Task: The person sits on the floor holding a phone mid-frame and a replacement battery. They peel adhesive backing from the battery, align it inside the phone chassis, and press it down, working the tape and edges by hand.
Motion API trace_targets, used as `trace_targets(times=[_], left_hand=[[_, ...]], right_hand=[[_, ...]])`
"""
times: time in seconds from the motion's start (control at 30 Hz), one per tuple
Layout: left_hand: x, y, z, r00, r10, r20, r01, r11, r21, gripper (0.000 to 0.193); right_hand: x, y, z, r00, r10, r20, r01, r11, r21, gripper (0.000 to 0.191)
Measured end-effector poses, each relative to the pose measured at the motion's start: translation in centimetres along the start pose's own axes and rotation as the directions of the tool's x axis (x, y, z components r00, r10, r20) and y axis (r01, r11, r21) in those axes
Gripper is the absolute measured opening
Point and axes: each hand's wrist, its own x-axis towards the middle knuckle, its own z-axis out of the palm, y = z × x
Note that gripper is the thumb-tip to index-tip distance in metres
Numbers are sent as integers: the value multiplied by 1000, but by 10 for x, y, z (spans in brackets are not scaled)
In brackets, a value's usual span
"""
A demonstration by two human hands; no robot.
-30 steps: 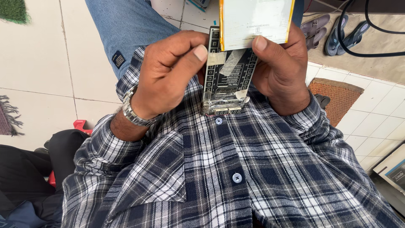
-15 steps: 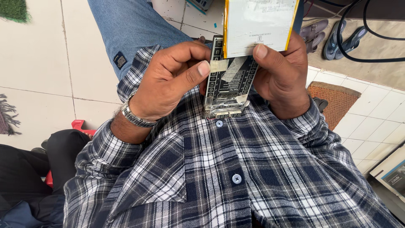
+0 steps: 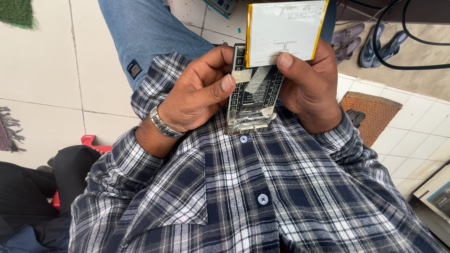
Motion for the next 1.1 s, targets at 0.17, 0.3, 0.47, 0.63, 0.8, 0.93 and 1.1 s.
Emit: trace_targets(times=[0.17, 0.3, 0.47, 0.63, 0.8, 0.93, 1.1], left_hand=[[-1, -4, -3, 1000, 1, -10, -2, 1000, -27, 39], [-2, -7, -5, 1000, 19, 0, -19, 995, -94, 22], [-2, -4, -2, 996, 70, -61, -70, 997, 11, 20], [1, 8, 10, 972, 202, -124, -144, 919, 368, 26], [3, 14, 36, 860, 478, -176, -212, 650, 730, 25], [1, 24, 57, 803, 563, 197, -128, -160, 979, 17], [10, 22, 73, 796, 535, 285, -85, -366, 927, 18]], right_hand=[[0, -1, 1, 1000, 12, 8, -12, 1000, 24, 19], [2, 0, 0, 1000, 0, 14, -1, 1000, 10, 18], [2, 0, 0, 1000, -9, 8, 9, 1000, 2, 18], [0, -1, -1, 999, -28, -17, 28, 1000, 14, 18], [2, 2, -3, 998, -61, -29, 59, 996, -70, 15], [0, 2, -2, 995, -80, -59, 73, 992, -104, 13], [-5, 0, 6, 987, -158, -41, 147, 969, -200, 14]])
